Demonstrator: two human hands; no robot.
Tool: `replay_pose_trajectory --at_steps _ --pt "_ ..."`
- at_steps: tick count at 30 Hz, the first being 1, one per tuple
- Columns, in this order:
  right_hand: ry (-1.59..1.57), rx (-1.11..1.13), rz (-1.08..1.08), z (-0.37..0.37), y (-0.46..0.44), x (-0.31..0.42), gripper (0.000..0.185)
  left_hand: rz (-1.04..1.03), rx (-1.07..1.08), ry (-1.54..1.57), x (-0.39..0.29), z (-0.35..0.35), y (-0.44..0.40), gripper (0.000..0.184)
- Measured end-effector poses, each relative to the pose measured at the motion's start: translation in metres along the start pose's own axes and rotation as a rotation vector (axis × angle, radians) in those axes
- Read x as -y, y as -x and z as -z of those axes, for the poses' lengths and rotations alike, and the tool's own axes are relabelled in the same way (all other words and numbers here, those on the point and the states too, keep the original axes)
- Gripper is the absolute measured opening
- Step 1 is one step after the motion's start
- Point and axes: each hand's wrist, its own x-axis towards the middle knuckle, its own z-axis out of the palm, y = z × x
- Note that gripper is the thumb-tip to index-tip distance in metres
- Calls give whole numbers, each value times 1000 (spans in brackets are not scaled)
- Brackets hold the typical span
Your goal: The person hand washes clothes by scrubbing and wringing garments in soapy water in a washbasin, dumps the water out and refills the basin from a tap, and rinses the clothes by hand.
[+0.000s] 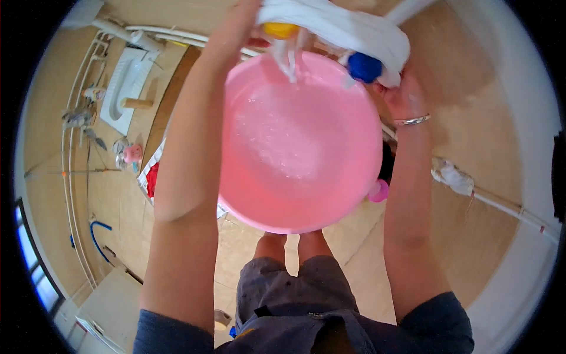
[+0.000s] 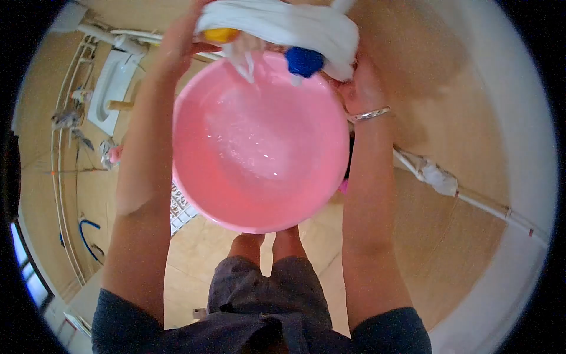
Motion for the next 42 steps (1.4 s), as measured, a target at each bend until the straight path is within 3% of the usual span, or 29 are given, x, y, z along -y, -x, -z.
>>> replay_pose_trajectory --at_steps 1,2,3,4,7,9,12,14,16,18,21,24,26,27,30,32,33,35,37,38,41,42 --pt "54 9 -21 24 -2 -3 26 -76 -90 -12 9 1 7 44" --pt "107 14 -42 44 0 -3 25 -92 -134 -50 21 6 7 52" --pt "137 5 33 58 15 -3 23 -138 -159 17 28 6 8 49" --pt "172 -64 67 82 24 -4 21 -78 -269 13 29 4 15 45" --pt "248 -295 71 168 55 -17 19 -225 -435 49 63 14 35 33" --pt "595 -508 6 233 67 -40 19 -204 -499 -69 74 3 64 28" --pt "724 -563 -95 290 87 -79 21 -123 -377 -146 104 -27 98 23" --pt "653 -609 -371 309 99 -99 16 -20 -209 -190 131 -52 116 20" --pt "612 -660 -395 331 109 -116 16 70 12 -355 156 -75 134 16" --pt "570 -705 -415 348 118 -129 17 142 96 -388 170 -98 152 15" --pt "610 -763 -465 374 118 -142 13 121 224 -505 164 -125 176 17" --pt "533 -686 -436 407 104 -162 13 14 348 -571 173 -135 190 22" --pt "905 -619 -426 420 83 -169 18 -88 408 -607 182 -138 190 27" --pt "901 -608 -427 428 72 -175 18 -86 401 -615 184 -138 189 27" --pt "1130 -470 -397 480 39 -210 57 -24 400 -583 187 -143 191 28" --pt "1200 -414 -391 512 19 -244 72 -12 391 -562 189 -148 187 29" --pt "982 -625 -512 530 6 -263 71 -8 384 -565 191 -151 187 29" --pt "748 -809 -626 542 -9 -278 70 -64 407 -628 193 -154 187 30" --pt "1316 -580 -610 541 -11 -278 58 -53 403 -639 194 -153 187 29" --pt "1315 -573 -619 541 -6 -276 58 -45 414 -642 195 -153 187 29" --pt "1264 -910 -167 521 16 -248 32 -10 395 -657 197 -150 186 24" --pt "1261 -917 -168 520 24 -238 32 27 398 -677 196 -151 186 22"
